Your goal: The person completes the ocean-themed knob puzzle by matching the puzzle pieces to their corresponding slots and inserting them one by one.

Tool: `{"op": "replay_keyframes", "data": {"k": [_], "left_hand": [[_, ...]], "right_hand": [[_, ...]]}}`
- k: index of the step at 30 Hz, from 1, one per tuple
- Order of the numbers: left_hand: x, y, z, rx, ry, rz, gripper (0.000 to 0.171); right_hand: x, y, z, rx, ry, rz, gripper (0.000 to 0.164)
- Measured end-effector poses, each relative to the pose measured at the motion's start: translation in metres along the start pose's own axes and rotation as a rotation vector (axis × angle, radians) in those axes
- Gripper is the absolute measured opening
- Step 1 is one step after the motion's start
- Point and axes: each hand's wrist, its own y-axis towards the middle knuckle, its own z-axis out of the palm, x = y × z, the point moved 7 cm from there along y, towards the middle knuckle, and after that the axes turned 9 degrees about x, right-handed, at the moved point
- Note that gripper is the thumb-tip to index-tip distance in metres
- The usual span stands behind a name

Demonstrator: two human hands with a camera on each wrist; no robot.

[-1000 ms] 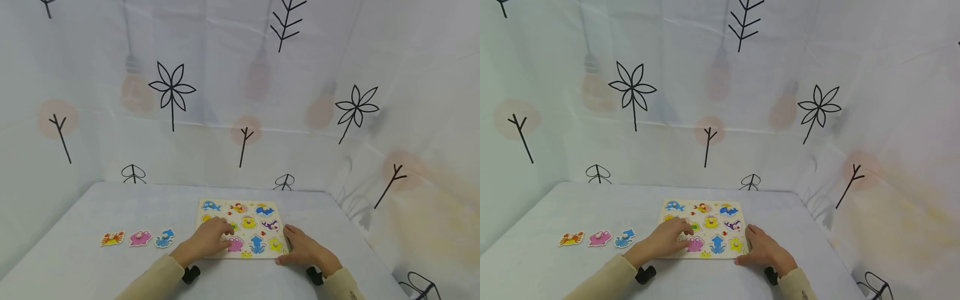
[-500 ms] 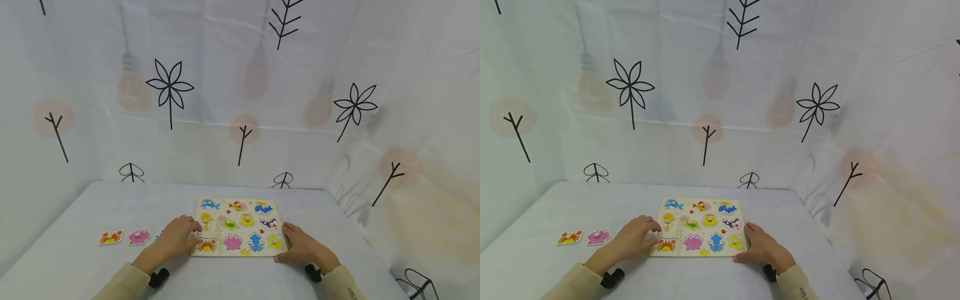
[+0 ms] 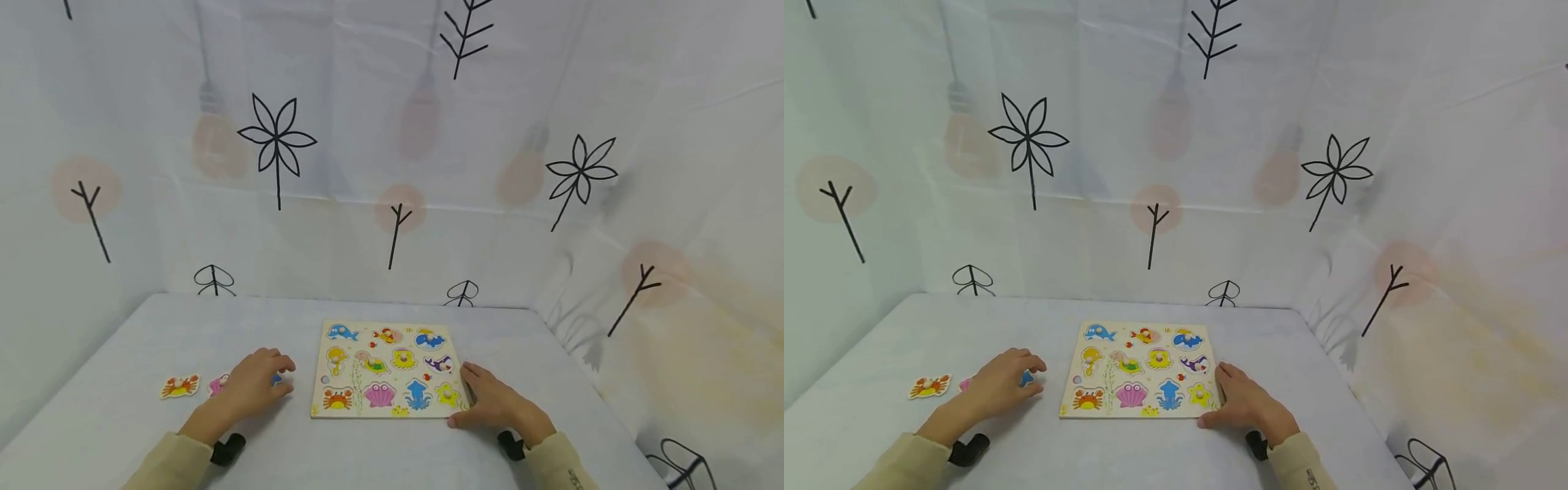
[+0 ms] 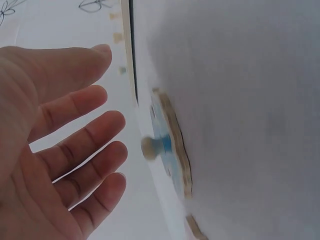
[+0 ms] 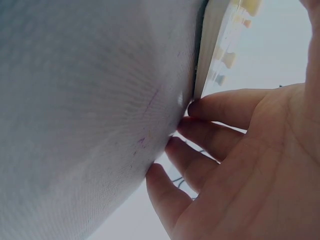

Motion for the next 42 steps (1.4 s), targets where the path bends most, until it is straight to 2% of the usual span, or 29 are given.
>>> {"op": "replay_keyframes", "data": {"k": [7, 12, 21, 28, 42], "left_hand": [[0.017, -0.005, -0.004, 0.042, -0.019, -0.046, 0.025], [0.023, -0.006, -0.004, 0.107, -0.045, -0.059, 0.024], [0.031, -0.007, -0.001, 0.171, -0.080, -0.082, 0.017], [0.034, -0.006, 0.005, 0.163, -0.063, -0.087, 0.013], [0.035, -0.007, 0.004, 0.145, -0.082, -0.101, 0.013]], "right_hand": [[-0.001, 0.002, -0.001, -0.002, 0.022, -0.003, 0.119], [-0.002, 0.002, 0.000, 0.009, 0.029, -0.005, 0.119], [-0.001, 0.001, 0.000, -0.004, 0.011, -0.005, 0.118], [0.000, 0.000, 0.001, -0.002, 0.013, -0.006, 0.118], [0.001, -0.002, 0.000, -0.009, 0.020, -0.011, 0.118]]}}
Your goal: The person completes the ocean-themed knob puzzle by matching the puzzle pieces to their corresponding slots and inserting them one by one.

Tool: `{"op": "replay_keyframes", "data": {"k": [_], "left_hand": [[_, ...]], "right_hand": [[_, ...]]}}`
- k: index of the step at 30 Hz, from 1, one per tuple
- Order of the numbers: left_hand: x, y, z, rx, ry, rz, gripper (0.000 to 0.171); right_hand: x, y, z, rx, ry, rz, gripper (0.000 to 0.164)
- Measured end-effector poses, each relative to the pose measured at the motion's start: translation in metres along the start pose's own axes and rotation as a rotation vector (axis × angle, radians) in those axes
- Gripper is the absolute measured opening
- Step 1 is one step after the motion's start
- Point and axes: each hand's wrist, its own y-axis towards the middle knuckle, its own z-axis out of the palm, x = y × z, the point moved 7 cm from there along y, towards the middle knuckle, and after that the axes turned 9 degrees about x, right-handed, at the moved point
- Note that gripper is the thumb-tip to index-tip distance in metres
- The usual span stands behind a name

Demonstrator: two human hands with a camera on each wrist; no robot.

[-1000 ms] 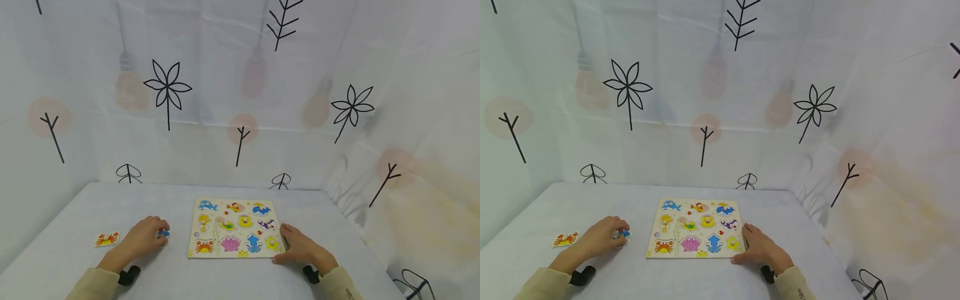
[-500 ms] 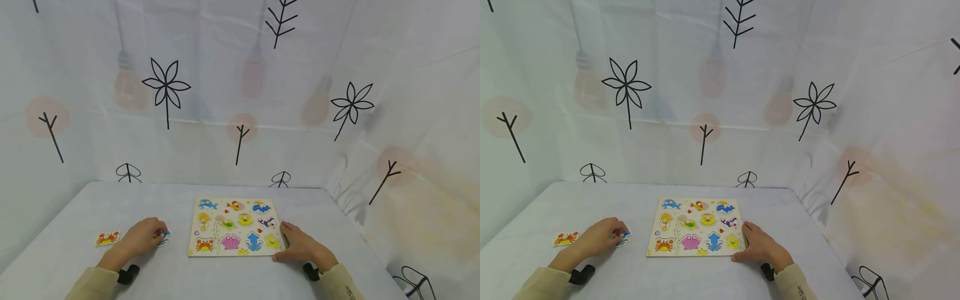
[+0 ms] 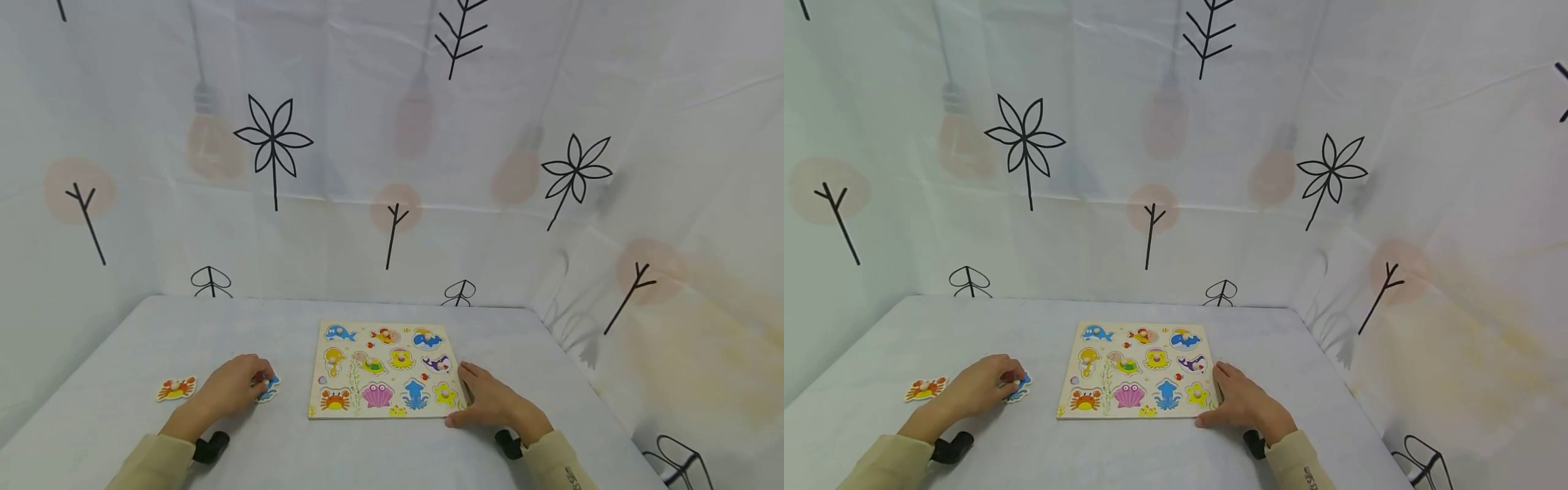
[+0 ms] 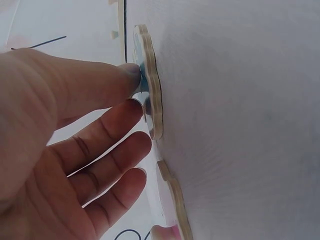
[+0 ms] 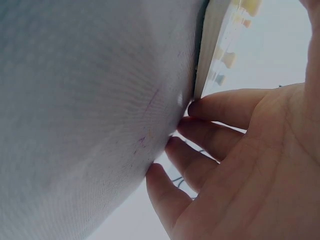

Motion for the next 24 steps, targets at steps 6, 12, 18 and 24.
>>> {"op": "replay_keyframes", "data": {"k": [6, 12, 18, 24], "left_hand": [[0.001, 0.000, 0.001, 0.006, -0.003, 0.003, 0.012], [-0.001, 0.000, -0.001, 0.007, -0.001, -0.004, 0.011], [-0.006, 0.002, -0.004, -0.009, 0.007, 0.010, 0.009], [-0.016, 0.002, -0.005, -0.044, 0.017, 0.039, 0.009]], "right_hand": [[0.000, 0.000, 0.001, 0.002, -0.001, -0.002, 0.118], [0.000, 0.000, 0.001, 0.003, -0.005, -0.006, 0.117], [0.000, 0.001, 0.001, 0.003, -0.010, -0.007, 0.118], [0.000, 0.002, 0.002, 0.006, -0.001, -0.029, 0.118]]}}
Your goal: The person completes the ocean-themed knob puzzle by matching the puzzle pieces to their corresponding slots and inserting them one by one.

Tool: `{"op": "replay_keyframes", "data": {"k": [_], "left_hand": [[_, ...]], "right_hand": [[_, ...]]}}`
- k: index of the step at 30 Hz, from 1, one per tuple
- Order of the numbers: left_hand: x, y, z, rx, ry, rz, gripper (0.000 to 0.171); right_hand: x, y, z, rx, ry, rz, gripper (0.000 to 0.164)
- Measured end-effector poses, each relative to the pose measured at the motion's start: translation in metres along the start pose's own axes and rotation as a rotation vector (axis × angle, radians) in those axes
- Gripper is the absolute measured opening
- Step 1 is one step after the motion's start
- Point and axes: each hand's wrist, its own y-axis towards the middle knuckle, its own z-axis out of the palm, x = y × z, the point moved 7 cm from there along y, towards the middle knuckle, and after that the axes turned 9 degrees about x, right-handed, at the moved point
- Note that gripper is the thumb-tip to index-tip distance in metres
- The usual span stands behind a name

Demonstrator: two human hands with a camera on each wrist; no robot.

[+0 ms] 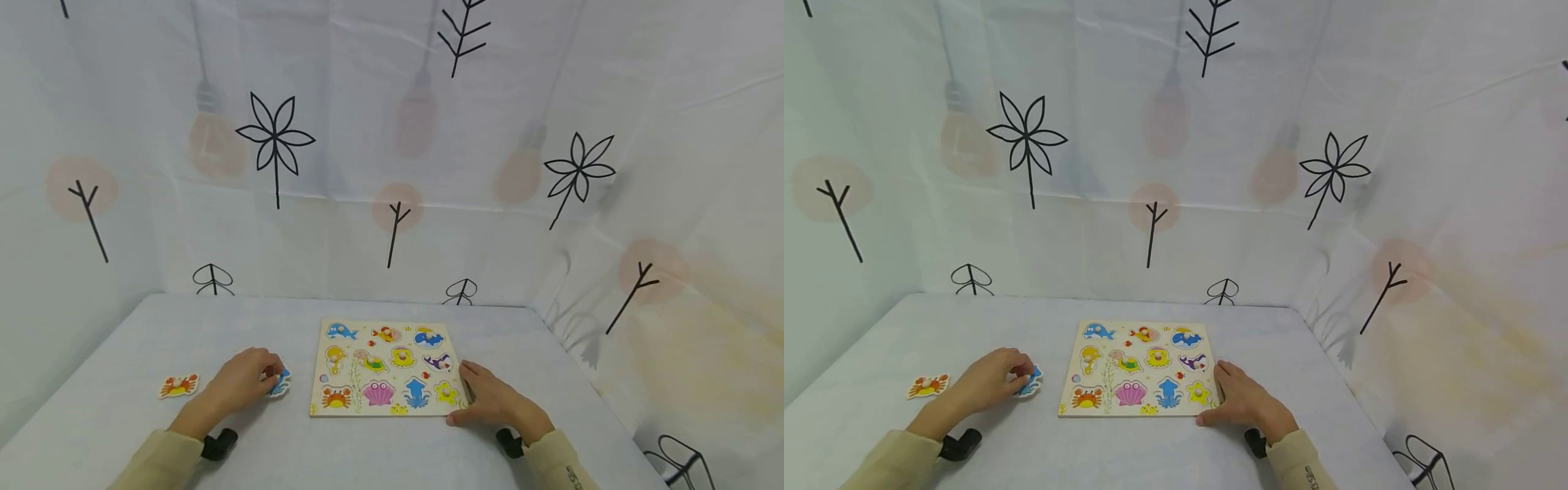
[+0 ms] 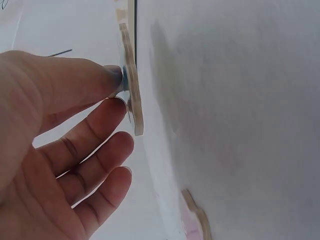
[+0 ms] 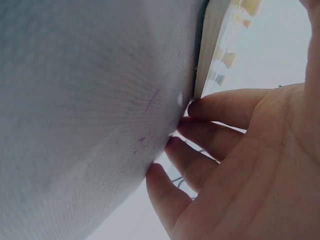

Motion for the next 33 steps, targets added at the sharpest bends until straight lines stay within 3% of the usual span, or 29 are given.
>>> {"op": "replay_keyframes", "data": {"k": [16, 23, 33], "left_hand": [[-0.042, 0.013, 0.015, -0.015, -0.006, 0.061, 0.010], [-0.066, 0.020, 0.018, -0.032, -0.002, 0.150, 0.008], [-0.101, 0.038, 0.036, -0.029, 0.025, 0.274, 0.003]], "right_hand": [[-0.002, -0.002, -0.001, 0.000, -0.002, 0.016, 0.117], [-0.001, 0.000, 0.000, 0.007, 0.007, 0.018, 0.118], [0.000, -0.002, -0.002, 0.006, 0.005, 0.015, 0.118]]}}
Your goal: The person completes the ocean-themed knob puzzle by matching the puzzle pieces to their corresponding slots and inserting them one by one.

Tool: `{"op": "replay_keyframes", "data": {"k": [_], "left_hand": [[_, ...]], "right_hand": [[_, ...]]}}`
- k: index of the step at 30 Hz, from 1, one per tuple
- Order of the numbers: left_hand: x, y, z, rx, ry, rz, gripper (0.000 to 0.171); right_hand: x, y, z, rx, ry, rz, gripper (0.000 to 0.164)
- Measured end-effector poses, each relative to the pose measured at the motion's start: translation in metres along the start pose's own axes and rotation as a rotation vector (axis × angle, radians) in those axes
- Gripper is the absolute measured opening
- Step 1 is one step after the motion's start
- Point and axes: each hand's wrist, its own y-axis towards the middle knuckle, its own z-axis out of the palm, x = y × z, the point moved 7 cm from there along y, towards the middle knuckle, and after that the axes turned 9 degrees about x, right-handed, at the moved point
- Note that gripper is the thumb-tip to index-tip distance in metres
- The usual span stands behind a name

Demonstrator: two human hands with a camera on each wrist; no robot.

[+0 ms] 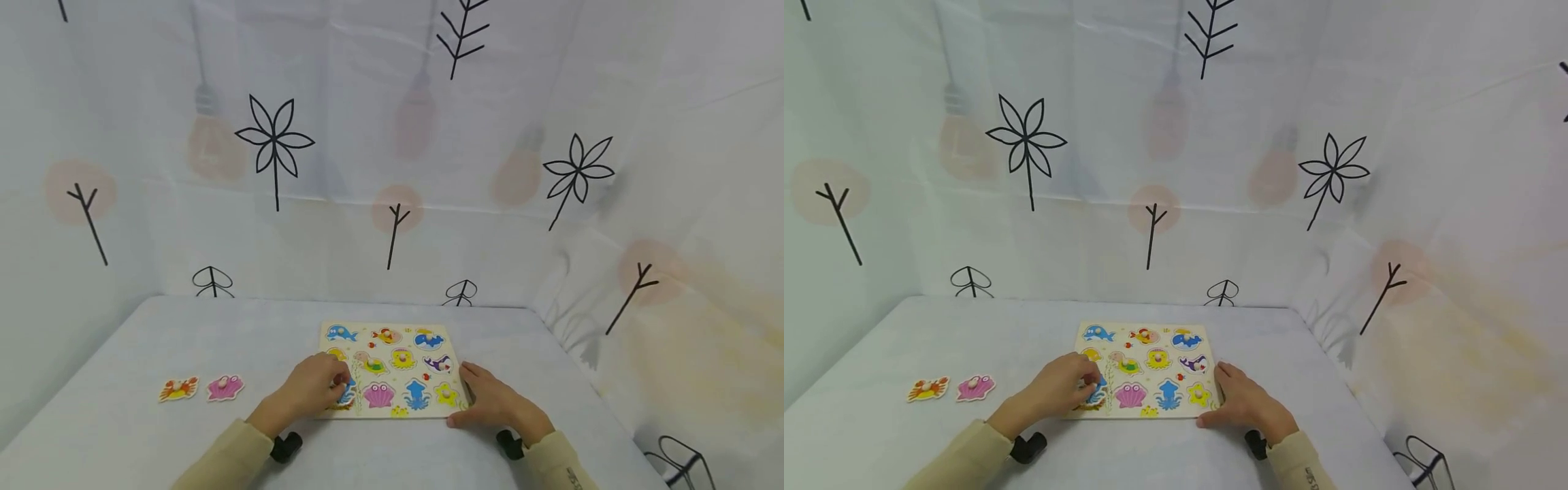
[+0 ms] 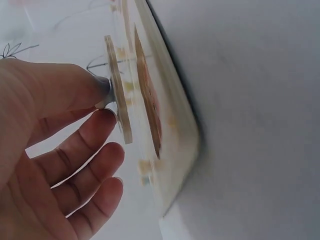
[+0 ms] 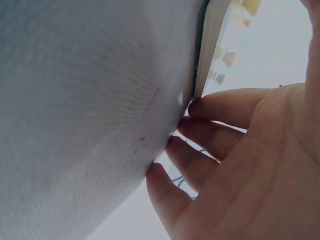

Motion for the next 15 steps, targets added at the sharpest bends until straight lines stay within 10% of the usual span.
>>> {"op": "replay_keyframes", "data": {"k": [15], "left_hand": [[-0.038, 0.030, 0.013, 0.033, 0.037, 0.031, 0.004]], "right_hand": [[-0.002, 0.001, 0.000, -0.011, -0.019, -0.011, 0.118]]}}
